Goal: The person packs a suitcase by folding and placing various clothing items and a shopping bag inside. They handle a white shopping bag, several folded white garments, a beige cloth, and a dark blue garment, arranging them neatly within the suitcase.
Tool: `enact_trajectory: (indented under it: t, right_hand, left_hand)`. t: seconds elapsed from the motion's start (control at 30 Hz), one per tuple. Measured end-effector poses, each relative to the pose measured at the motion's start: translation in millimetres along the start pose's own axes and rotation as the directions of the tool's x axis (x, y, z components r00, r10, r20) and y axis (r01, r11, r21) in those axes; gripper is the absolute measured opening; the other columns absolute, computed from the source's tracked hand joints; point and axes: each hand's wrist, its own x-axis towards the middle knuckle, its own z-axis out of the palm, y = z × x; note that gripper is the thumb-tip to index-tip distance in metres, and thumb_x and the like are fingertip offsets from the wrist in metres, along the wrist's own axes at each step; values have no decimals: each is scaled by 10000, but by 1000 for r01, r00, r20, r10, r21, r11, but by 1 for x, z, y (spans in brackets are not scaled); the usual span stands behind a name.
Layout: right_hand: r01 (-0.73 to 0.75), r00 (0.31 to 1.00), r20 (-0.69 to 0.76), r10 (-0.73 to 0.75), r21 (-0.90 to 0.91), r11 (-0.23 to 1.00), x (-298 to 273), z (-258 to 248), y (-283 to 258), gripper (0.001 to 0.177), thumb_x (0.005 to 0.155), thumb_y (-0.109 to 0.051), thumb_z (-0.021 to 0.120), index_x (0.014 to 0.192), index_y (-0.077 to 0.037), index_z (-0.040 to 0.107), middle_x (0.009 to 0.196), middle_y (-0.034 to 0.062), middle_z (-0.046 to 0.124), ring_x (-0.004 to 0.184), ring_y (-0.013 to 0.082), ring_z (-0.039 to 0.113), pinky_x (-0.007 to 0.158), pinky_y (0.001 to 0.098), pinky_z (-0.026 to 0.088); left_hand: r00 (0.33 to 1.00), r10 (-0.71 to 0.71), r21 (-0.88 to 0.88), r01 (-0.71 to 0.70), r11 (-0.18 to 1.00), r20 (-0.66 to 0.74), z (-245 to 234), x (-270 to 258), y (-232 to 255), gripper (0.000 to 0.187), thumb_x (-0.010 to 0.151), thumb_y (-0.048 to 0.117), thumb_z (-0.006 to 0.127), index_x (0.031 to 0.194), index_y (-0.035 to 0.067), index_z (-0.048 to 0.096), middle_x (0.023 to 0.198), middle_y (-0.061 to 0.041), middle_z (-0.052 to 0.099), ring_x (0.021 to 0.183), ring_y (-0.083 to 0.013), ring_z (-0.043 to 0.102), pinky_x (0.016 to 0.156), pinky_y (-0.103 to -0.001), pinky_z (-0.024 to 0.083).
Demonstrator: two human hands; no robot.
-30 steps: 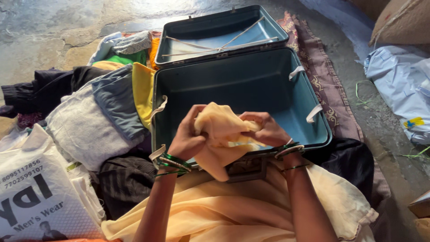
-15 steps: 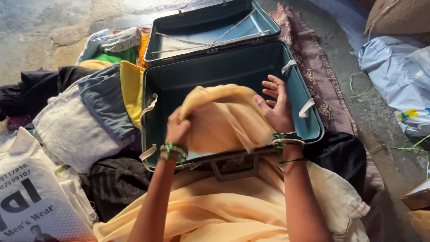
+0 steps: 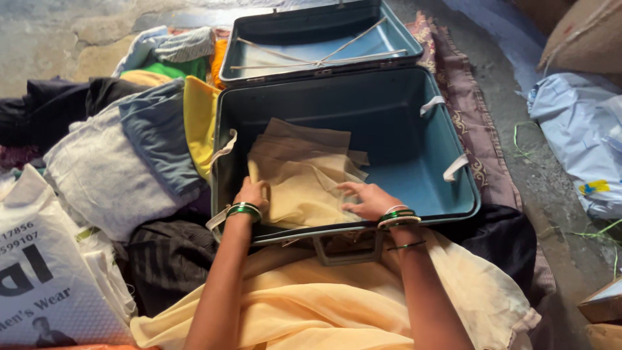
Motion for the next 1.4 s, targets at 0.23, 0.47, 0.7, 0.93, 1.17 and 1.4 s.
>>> enact_trajectory:
  t: [0.23, 0.47, 0.7, 0.93, 1.17, 1.4]
  right_hand:
    - [247, 945, 170, -280, 195, 949, 14, 23, -54, 384, 907, -458, 683, 1198, -228, 783, 1611, 137, 436, 1461, 331, 450, 1176, 467, 384]
    - [72, 966, 255, -35, -137, 988, 45, 60, -63, 558, 897, -614, 633, 1322, -258, 700, 1711, 102, 17, 1550, 400, -90, 1223, 638, 107]
    - [-311, 950, -124, 287, -281, 908, 49, 61, -62, 358, 899, -376, 674, 1196, -187, 737, 1407, 63, 596, 1316, 285, 530, 1163, 500, 371]
    - [34, 991, -130, -31, 25, 999, 10, 11, -52, 361, 730, 48, 670, 1059, -76, 587, 946, 114, 720, 912, 243, 715, 817, 344, 562]
    - [112, 993, -87, -78, 512, 852, 25, -27, -20, 660, 709, 106, 628, 1313, -131, 508, 1026, 59, 690, 951, 120, 662, 798, 278, 551]
    - [15, 943, -332, -9, 16, 1000, 119, -35, -4, 499, 854, -100, 704, 1336, -92, 574, 1112, 109, 709, 1055, 260, 697, 960, 374, 570]
  left_hand:
    - [989, -96, -258, 64, 964, -112, -30, -23, 23, 537, 736, 54, 737, 1251, 204, 709, 1138, -182, 687, 1064, -379, 663, 931, -450, 539]
    - [980, 101, -982, 158, 107, 169, -35, -11, 6, 572, 814, 126, 770, 1349, -32, 645, 985, -108, 722, 740, -121, 627, 642, -277, 501]
    - [986, -132, -710, 164, 685, 100, -30, -17, 10, 773, 725, 232, 927, 1345, -61, 570, 1022, -196, 742, 792, -189, 749, 663, -261, 571]
    - [896, -106, -597, 373, 710, 432, -55, -42, 24, 379, 779, 220, 795, 1107, 33, 822, 919, -175, 799, 671, -184, 741, 529, -286, 603]
    - [891, -59, -846, 446, 292, 449, -57, -26, 15, 530, 907, 503, 727, 1114, 15, 736, 1018, -134, 719, 758, -181, 713, 603, -310, 635]
    - [938, -124, -946, 325, -12, 324, -64, -11, 17, 780, 887, 646, 469, 1485, 165, 327, 1484, -118, 458, 1289, -333, 540, 978, -585, 479]
